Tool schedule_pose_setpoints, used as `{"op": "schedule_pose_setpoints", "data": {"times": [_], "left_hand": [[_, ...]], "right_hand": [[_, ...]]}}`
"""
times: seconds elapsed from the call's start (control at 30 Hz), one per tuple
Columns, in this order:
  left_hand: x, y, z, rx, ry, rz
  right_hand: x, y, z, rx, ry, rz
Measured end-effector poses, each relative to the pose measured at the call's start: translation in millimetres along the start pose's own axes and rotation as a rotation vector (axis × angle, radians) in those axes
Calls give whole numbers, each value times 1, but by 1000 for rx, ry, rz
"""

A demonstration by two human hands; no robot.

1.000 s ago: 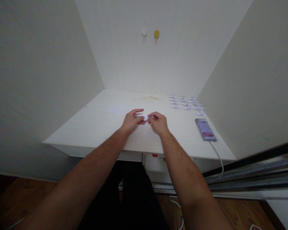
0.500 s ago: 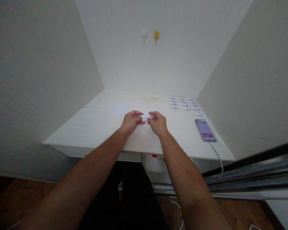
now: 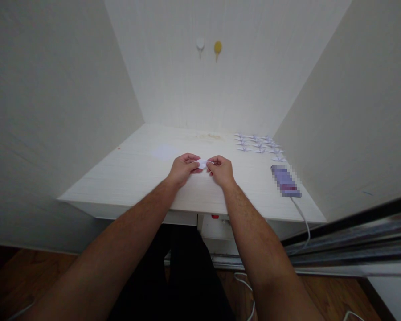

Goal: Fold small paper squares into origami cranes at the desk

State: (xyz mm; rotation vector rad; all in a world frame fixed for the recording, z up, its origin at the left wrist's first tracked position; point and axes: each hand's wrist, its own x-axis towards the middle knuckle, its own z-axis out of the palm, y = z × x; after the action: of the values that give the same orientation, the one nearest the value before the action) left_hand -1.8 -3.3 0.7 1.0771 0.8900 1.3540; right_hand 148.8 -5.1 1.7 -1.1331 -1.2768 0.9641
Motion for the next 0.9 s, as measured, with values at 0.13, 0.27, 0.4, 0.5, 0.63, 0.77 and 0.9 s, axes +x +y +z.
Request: {"op": "schedule_pose_setpoints", "data": {"times": [0.13, 0.27, 0.4, 0.5, 0.63, 0.77, 0.9], "left_hand": [[1, -2, 0, 37, -1, 29], [2, -1, 0, 54, 46, 53], [1, 0, 2, 49, 80, 77], [0, 1, 3, 46, 102, 79], [0, 2, 3, 35, 98, 67], [-1, 3, 2, -3, 82, 44], [-2, 6, 3, -37, 48, 25]], "right_hand": [[-1, -1, 0, -11, -6, -18], [-2, -4, 0, -5, -12, 0], [-2, -4, 0, 48, -4, 2], [-1, -4, 1, 78, -4, 0], [-1, -5, 0, 98, -16, 3], [-1, -2, -1, 121, -39, 12], [1, 0, -2, 143, -107, 10]]}}
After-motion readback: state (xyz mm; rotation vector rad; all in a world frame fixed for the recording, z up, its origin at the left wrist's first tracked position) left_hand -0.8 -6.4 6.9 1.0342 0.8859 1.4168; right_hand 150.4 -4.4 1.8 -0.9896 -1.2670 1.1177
